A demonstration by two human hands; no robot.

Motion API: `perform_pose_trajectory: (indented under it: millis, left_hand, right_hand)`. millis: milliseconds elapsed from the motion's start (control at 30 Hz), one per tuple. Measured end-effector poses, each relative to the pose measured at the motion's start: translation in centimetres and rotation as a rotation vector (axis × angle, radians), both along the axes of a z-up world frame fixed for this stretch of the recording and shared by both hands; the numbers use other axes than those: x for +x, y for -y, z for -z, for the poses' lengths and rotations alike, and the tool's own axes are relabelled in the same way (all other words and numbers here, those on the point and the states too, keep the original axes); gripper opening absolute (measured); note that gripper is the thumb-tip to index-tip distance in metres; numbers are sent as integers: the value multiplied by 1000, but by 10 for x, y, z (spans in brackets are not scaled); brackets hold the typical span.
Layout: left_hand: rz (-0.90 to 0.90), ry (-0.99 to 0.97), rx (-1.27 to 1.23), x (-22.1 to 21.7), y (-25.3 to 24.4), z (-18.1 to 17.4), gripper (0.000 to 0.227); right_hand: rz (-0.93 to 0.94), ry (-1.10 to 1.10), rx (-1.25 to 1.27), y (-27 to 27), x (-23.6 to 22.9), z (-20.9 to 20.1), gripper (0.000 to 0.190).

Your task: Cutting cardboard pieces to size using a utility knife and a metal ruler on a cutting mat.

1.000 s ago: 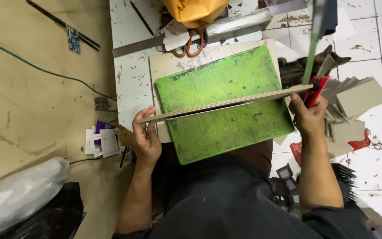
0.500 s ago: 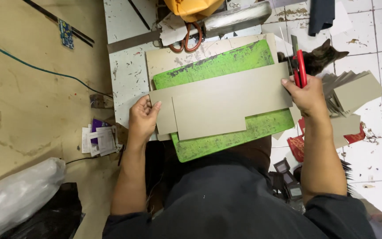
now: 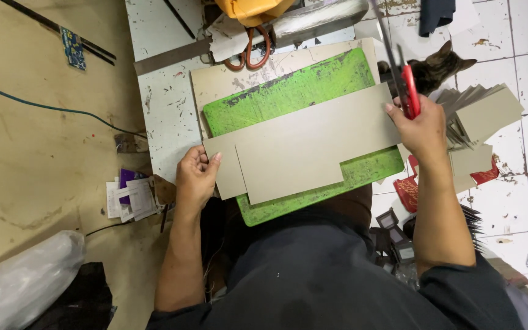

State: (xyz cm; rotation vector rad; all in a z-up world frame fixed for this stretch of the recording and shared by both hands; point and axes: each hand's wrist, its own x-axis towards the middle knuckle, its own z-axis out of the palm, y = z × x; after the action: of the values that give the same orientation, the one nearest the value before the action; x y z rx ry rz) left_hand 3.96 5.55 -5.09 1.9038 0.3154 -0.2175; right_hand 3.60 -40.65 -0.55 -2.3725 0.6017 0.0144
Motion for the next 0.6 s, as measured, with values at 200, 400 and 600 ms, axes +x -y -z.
perform_pose_trajectory:
  millis: [200,400,600]
  left_hand:
    - [36,122,-105,2,-19,50,24]
    - [23,147,-134,-4,-15,58,32]
    - [-12,177,-203,-22,-7,27,37]
  right_hand:
    - [-291,372,-194,-13,-37,11,38]
    - [-545,356,-401,-38,-3,13,50]
    - [-668,569,-628,-33,9,26,64]
